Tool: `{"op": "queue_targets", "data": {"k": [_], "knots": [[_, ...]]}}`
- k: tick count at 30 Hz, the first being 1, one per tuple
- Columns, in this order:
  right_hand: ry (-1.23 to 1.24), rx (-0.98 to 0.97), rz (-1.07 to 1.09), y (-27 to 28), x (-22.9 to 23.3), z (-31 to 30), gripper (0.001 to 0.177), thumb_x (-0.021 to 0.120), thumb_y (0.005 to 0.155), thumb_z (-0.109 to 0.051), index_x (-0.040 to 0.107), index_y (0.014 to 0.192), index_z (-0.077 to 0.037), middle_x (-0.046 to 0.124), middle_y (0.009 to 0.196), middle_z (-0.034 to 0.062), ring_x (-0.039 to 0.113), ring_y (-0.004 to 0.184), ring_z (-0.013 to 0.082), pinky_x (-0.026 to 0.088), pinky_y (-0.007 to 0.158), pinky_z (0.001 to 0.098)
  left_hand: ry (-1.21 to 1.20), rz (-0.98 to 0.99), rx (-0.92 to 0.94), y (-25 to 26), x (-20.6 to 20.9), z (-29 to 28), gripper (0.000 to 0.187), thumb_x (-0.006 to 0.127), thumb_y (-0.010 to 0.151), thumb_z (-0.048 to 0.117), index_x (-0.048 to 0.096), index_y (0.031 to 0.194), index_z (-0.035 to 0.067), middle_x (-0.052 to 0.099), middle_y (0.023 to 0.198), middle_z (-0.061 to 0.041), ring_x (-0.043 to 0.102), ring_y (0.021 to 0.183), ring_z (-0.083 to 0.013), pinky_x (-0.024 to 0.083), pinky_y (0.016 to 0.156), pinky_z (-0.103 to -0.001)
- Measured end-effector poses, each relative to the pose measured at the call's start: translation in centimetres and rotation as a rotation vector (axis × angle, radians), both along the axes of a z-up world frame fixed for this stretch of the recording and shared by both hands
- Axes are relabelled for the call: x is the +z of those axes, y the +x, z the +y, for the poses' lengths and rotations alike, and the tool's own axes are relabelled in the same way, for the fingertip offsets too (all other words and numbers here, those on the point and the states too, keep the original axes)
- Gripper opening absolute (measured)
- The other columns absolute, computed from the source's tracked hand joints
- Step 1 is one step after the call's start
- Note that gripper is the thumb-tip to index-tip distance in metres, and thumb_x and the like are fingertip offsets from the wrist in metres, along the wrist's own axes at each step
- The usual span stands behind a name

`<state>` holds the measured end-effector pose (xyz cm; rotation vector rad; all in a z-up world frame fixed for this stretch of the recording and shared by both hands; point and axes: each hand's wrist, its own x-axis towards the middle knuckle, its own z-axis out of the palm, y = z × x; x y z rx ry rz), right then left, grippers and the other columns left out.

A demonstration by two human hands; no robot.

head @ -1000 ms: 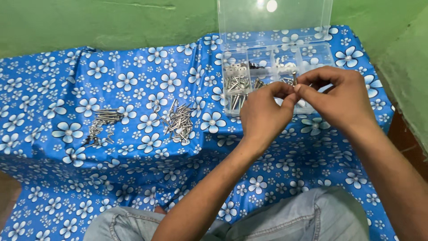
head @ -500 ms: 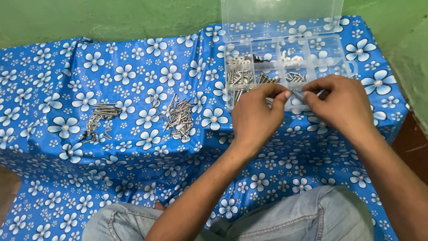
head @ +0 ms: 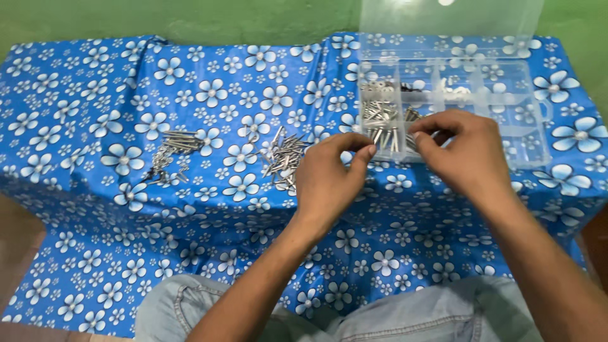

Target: The person sorts various metal screws, nails, and fasteners by picking them up from a pile on a blue floral surface and placing them into the compartments of a clear plastic organizer box.

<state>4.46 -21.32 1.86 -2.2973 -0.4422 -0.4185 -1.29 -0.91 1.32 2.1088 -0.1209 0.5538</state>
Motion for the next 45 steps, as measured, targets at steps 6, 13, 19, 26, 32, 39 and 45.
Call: {"op": "queue_targets", "data": {"k": [6,13,19,26,32,39,45], "knots": [[0.015,0.126,0.015,-0.5,0.3,6.7,0.019,0.072,0.085,-0.015,0.080,0.101,-0.007,0.078,0.091,0.0091,0.070,0.071,0.0171,0.055,0.067,0.0316,-0.030,-0.032,0.133,-0.9,-1.0,5.4,0.018,0.070,0.090,0.027,0.080,0.097,0.014,0.080,0.094,-0.004,0.077,0.089,-0.0227,0.057,0.075,-0.035],[0.002,0.273,0.070,0.2,-1.4,15.2,0.019,0.073,0.084,-0.018,0.081,0.099,-0.012,0.078,0.093,0.0073,0.072,0.073,0.0198,0.057,0.069,0.0321,-0.129,0.047,0.351,-0.9,-2.7,12.2,0.019,0.071,0.090,0.030,0.080,0.097,0.014,0.080,0.090,-0.005,0.078,0.084,-0.0239,0.058,0.075,-0.035],[-0.074,0.336,0.115,1.3,-3.4,21.6,0.018,0.074,0.083,-0.021,0.082,0.099,-0.016,0.078,0.094,0.0084,0.074,0.080,0.0238,0.058,0.074,0.0358,-0.110,0.066,0.496,-0.5,-3.6,16.3,0.018,0.073,0.087,0.027,0.080,0.097,0.015,0.080,0.094,-0.004,0.076,0.088,-0.0259,0.056,0.076,-0.037],[-0.154,0.354,0.067,1.7,-4.8,28.6,0.017,0.076,0.085,-0.024,0.082,0.099,-0.016,0.074,0.090,0.0082,0.071,0.084,0.0281,0.055,0.076,0.0425,-0.022,-0.013,0.665,-0.5,-4.6,20.9,0.016,0.072,0.087,0.019,0.078,0.101,0.013,0.076,0.095,-0.004,0.073,0.092,-0.0259,0.054,0.079,-0.040],[-0.094,0.420,0.066,1.6,-5.6,33.2,0.034,0.074,0.083,-0.023,0.076,0.117,-0.020,0.070,0.093,0.0065,0.071,0.086,0.0277,0.055,0.072,0.0431,0.004,-0.115,0.708,-0.7,-5.0,22.6,0.042,0.070,0.089,0.011,0.061,0.130,0.009,0.073,0.102,-0.008,0.070,0.096,-0.0301,0.053,0.080,-0.043],[-0.152,0.322,0.030,1.9,-6.2,35.3,0.021,0.075,0.086,-0.027,0.079,0.105,-0.020,0.068,0.092,0.0066,0.070,0.084,0.0294,0.054,0.071,0.0451,-0.065,-0.070,0.713,-0.6,-4.8,23.1,0.048,0.067,0.090,0.009,0.057,0.137,0.011,0.072,0.100,-0.008,0.071,0.092,-0.0279,0.053,0.077,-0.043],[-0.121,0.317,-0.010,1.9,-6.2,35.2,0.018,0.076,0.084,-0.028,0.079,0.097,-0.017,0.070,0.091,0.0046,0.070,0.082,0.0292,0.055,0.070,0.0449,-0.021,-0.097,0.718,-0.5,-5.1,23.3,0.047,0.069,0.088,0.007,0.059,0.134,0.011,0.073,0.102,-0.008,0.070,0.096,-0.0287,0.052,0.080,-0.043]]}}
